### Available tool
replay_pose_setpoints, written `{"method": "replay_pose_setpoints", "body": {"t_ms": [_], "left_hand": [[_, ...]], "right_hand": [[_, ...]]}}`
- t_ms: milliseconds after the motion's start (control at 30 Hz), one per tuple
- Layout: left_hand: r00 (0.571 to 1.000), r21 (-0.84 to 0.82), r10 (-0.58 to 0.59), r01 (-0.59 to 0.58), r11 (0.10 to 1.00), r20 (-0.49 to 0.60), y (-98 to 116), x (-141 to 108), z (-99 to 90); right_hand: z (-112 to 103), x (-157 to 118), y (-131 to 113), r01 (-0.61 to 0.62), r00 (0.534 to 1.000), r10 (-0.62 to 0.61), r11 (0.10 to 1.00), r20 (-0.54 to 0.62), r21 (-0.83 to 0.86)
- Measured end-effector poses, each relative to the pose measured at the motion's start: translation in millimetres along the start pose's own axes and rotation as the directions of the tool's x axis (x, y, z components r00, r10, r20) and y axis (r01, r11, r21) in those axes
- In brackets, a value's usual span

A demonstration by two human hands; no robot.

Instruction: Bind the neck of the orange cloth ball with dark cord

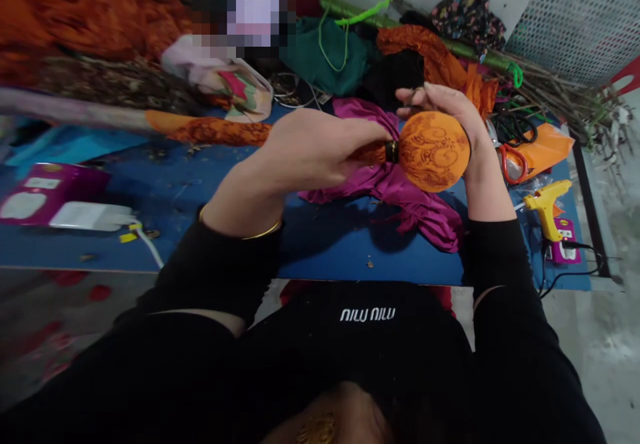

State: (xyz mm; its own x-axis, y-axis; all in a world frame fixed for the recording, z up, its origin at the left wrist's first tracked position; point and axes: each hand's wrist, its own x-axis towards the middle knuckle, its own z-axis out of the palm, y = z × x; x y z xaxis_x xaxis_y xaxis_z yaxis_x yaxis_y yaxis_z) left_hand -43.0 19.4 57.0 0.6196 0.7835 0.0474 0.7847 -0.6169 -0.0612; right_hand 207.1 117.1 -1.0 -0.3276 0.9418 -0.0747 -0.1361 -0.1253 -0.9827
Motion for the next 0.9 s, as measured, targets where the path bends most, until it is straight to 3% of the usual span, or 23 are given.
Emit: {"method": "replay_pose_setpoints", "body": {"t_ms": [133, 267, 433, 567, 700, 800, 900], "left_hand": [[0.984, -0.226, -0.178, 0.168, 0.959, -0.023, -16, -5, -8.6], [0.961, -0.422, -0.244, 0.169, 0.891, -0.128, -29, -14, -14.1], [0.932, -0.462, -0.323, 0.217, 0.860, -0.163, -35, -17, -18.1], [0.933, -0.435, -0.323, 0.227, 0.872, -0.160, -33, -16, -20.8], [0.929, -0.265, -0.344, 0.300, 0.917, -0.138, -29, -16, -22.9], [0.931, -0.140, -0.346, 0.330, 0.934, -0.116, -27, -13, -23.5], [0.928, -0.109, -0.360, 0.349, 0.931, -0.097, -27, -11, -23.4]], "right_hand": [[-11, 3, -8, -0.002, 0.986, 0.016, 0.996, -0.164, 0.084], [-19, 3, -20, 0.036, 0.972, -0.017, 0.996, -0.234, 0.079], [-33, -4, -36, 0.036, 0.946, -0.053, 0.998, -0.321, -0.060], [-35, -14, -44, 0.124, 0.963, -0.100, 0.989, -0.250, 0.085], [-37, -19, -49, 0.117, 0.982, -0.083, 0.973, -0.169, 0.200], [-54, -21, -53, 0.110, 0.991, -0.081, 0.954, -0.111, 0.280], [-79, -28, -59, 0.119, 0.991, -0.132, 0.879, -0.004, 0.462]]}}
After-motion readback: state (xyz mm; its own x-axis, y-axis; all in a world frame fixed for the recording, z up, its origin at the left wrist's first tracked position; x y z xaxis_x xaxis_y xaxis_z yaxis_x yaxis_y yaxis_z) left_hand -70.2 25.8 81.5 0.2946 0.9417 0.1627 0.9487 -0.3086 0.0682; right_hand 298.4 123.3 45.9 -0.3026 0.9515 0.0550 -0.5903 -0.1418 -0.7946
